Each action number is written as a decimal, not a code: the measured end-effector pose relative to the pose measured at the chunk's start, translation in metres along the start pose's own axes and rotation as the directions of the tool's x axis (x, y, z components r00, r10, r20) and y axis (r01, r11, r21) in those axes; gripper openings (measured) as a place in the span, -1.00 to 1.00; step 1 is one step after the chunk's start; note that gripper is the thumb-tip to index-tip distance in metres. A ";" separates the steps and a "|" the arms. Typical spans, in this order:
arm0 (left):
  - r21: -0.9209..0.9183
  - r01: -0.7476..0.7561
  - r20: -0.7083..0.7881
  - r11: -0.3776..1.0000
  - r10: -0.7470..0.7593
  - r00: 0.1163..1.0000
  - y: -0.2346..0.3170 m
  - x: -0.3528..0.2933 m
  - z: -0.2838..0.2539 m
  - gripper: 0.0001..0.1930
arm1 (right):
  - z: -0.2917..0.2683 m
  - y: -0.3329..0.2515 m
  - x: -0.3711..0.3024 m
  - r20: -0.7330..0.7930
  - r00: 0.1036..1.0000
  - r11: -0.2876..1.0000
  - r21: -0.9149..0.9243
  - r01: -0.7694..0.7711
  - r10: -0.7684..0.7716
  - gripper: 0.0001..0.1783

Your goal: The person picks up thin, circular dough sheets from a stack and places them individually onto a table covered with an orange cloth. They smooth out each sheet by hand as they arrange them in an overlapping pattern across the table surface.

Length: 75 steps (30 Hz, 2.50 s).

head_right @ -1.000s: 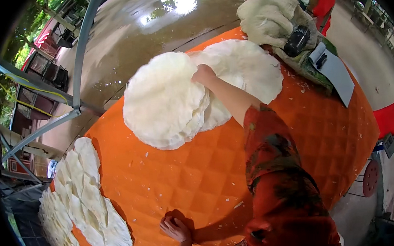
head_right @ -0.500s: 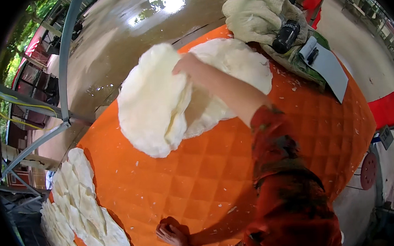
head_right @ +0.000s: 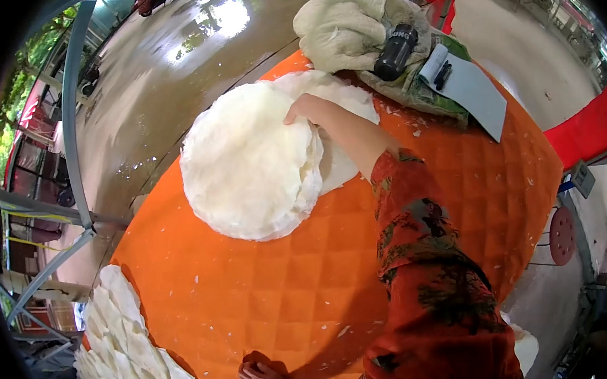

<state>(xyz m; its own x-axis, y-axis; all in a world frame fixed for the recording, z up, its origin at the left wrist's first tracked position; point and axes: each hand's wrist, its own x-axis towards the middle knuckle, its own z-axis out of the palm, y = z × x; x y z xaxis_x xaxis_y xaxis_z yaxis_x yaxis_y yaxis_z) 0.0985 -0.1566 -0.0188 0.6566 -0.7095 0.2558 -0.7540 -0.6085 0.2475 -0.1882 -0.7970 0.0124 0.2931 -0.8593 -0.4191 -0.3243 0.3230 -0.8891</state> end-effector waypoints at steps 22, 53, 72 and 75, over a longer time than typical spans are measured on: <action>0.022 -0.072 -0.052 0.997 0.073 0.996 -0.007 0.003 0.006 -0.78 | -0.154 0.039 -0.058 -0.236 0.963 0.986 0.133 -0.103 0.133 -0.55; -0.346 0.695 0.701 -0.630 0.319 0.637 -0.117 -0.056 -0.082 -0.35 | 0.360 0.198 -0.634 0.018 0.878 0.443 0.858 -0.259 0.478 -0.65; -0.614 0.756 0.776 -0.227 -0.001 0.630 -0.065 -0.164 -0.141 -0.72 | 0.346 0.177 -0.634 0.536 0.597 0.195 -0.625 0.756 -0.597 -0.57; -0.619 0.757 0.776 -0.208 -0.012 0.631 -0.057 -0.173 -0.153 -0.70 | 0.349 0.180 -0.624 0.515 0.540 0.192 -0.581 0.791 -0.666 -0.66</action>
<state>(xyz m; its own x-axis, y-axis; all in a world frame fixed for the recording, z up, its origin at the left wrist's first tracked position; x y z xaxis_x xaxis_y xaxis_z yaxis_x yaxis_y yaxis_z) 0.0308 0.0548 0.0663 0.4078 -0.7158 -0.5669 0.6666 -0.1908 0.7206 -0.1154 -0.0643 0.0500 0.8372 -0.4750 0.2711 -0.3532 -0.8480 -0.3952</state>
